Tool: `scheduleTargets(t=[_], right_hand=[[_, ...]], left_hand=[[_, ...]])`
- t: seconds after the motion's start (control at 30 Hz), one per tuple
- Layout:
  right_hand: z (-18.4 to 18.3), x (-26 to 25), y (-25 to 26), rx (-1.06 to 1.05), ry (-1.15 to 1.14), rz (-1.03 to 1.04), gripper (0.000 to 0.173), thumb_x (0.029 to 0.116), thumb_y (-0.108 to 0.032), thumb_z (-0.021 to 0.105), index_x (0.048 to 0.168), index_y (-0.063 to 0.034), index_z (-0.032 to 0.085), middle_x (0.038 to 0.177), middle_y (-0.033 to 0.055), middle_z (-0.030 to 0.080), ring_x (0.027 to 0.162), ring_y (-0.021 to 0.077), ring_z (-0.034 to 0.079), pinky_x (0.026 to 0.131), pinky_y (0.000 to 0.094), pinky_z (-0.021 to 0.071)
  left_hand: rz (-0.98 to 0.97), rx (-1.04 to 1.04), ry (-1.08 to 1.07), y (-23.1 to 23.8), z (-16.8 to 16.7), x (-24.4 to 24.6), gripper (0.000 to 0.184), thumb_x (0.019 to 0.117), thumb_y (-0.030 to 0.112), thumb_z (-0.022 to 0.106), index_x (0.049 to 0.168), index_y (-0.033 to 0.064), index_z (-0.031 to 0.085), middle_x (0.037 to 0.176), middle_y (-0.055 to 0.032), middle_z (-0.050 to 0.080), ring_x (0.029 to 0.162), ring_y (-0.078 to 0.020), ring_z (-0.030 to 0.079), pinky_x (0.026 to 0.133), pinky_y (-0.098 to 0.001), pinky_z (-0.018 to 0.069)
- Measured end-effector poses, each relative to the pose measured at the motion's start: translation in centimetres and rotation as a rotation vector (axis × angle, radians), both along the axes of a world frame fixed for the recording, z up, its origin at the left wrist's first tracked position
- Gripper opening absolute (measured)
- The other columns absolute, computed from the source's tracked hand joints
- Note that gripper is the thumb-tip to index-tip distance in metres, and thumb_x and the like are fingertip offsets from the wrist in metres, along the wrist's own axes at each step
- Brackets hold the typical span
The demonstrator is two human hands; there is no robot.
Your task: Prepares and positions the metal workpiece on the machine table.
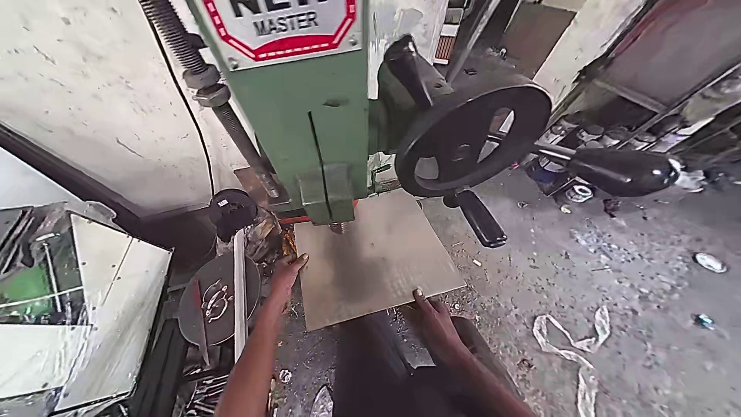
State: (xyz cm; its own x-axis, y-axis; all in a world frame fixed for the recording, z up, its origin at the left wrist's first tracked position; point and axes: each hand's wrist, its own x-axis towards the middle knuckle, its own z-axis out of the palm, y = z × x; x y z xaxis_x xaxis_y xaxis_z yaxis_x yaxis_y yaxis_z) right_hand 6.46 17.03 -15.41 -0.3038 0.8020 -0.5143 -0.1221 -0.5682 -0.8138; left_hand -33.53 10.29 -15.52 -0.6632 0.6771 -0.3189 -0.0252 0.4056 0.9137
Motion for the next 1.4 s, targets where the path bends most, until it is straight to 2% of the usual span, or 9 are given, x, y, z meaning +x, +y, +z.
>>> scheduleTargets(t=[0.13,0.27,0.43,0.53,0.7,0.87,1.0,1.17,1.4], right_hand=[[0.1,0.6,-0.2,0.055,-0.022,-0.058,0.038,0.1075,-0.028,0.055,0.128,0.0042,0.057,0.107,0.0237,0.073,0.085,0.036,0.076,0.074,0.0486,0.0661],[0.7,1.5,-1.8,0.128,-0.072,-0.19,0.055,0.1012,-0.013,0.064,0.149,-0.0015,0.041,0.117,0.0214,0.069,0.083,0.0301,0.075,0.072,0.0445,0.0663],[0.1,2.8,-0.7,0.361,-0.454,-0.151,0.032,0.1022,-0.029,0.063,0.125,-0.0067,0.069,0.097,0.0083,0.075,0.076,0.0176,0.073,0.073,0.0407,0.0632],[0.3,3.5,0.5,0.436,-0.632,-0.103,0.042,0.1018,-0.037,0.06,0.133,-0.0098,0.066,0.102,0.0132,0.073,0.086,0.0237,0.07,0.081,0.0502,0.0573],[-0.6,5.2,5.1,0.547,-0.72,0.0,0.056,0.0997,-0.045,0.059,0.139,-0.0052,0.062,0.141,0.0261,0.055,0.128,0.0389,0.055,0.107,0.0576,0.0445],[0.6,4.7,11.6,0.559,-0.674,0.222,0.047,0.1074,-0.043,0.047,0.142,-0.0147,0.06,0.109,0.0135,0.072,0.092,0.0247,0.069,0.085,0.0522,0.0541],[2.4,2.9,15.5,0.571,-0.63,0.394,0.05,0.1093,-0.039,0.043,0.152,-0.0153,0.05,0.134,0.0154,0.066,0.117,0.0264,0.066,0.103,0.0522,0.0494],[4.9,-0.6,17.8,0.573,-0.762,0.519,0.048,0.1101,-0.04,0.042,0.15,-0.0143,0.052,0.133,0.0216,0.064,0.124,0.0372,0.061,0.105,0.0609,0.0439],[4.5,-3.5,20.2,0.687,-0.843,0.541,0.051,0.1115,-0.035,0.04,0.153,-0.0063,0.045,0.138,0.0286,0.059,0.132,0.0431,0.055,0.111,0.0609,0.0392]], left_hand=[[0.042,-0.038,0.003,-3.0,0.9,1.3,0.031,0.0952,0.028,0.076,0.103,-0.0013,0.068,0.082,-0.0093,0.066,0.066,-0.0146,0.059,0.06,-0.0323,0.0513],[0.163,-0.066,-0.075,-8.0,0.9,4.7,0.026,0.0947,0.026,0.076,0.096,0.0011,0.069,0.072,-0.0054,0.061,0.053,-0.0102,0.048,0.049,-0.0279,0.0412],[0.143,-0.034,-0.248,-12.5,0.5,10.7,0.021,0.0966,0.022,0.073,0.102,0.0019,0.069,0.07,-0.0064,0.063,0.044,-0.0073,0.041,0.039,-0.0233,0.0335],[0.108,-0.041,-0.341,-13.4,0.6,14.9,0.024,0.0959,0.022,0.074,0.107,0.001,0.069,0.074,-0.0087,0.067,0.045,-0.0084,0.044,0.04,-0.0249,0.0366],[0.129,0.006,-0.544,-12.9,0.8,20.8,0.018,0.1009,0.019,0.067,0.097,0.0015,0.064,0.057,-0.0053,0.054,0.034,-0.0062,0.033,0.032,-0.022,0.0302],[0.017,-0.013,-0.664,-12.1,1.3,24.8,0.018,0.1051,0.019,0.06,0.097,0.0024,0.061,0.049,-0.0024,0.046,0.033,-0.0081,0.036,0.033,-0.0238,0.0341],[-0.096,-0.151,-0.712,-10.9,2.0,28.3,0.038,0.1089,0.034,0.051,0.092,0.0034,0.066,0.05,0.0005,0.05,0.036,-0.0061,0.039,0.036,-0.022,0.036],[-0.212,-0.172,-0.749,-9.1,2.9,29.0,0.053,0.1131,0.041,0.034,0.109,-0.0006,0.067,0.066,-0.005,0.067,0.04,-0.0054,0.046,0.04,-0.0207,0.0408],[-0.021,-0.085,-0.873,-6.5,3.0,29.1,0.054,0.1127,0.041,0.036,0.098,-0.0019,0.064,0.05,-0.0033,0.051,0.034,-0.008,0.041,0.034,-0.0217,0.0372]])
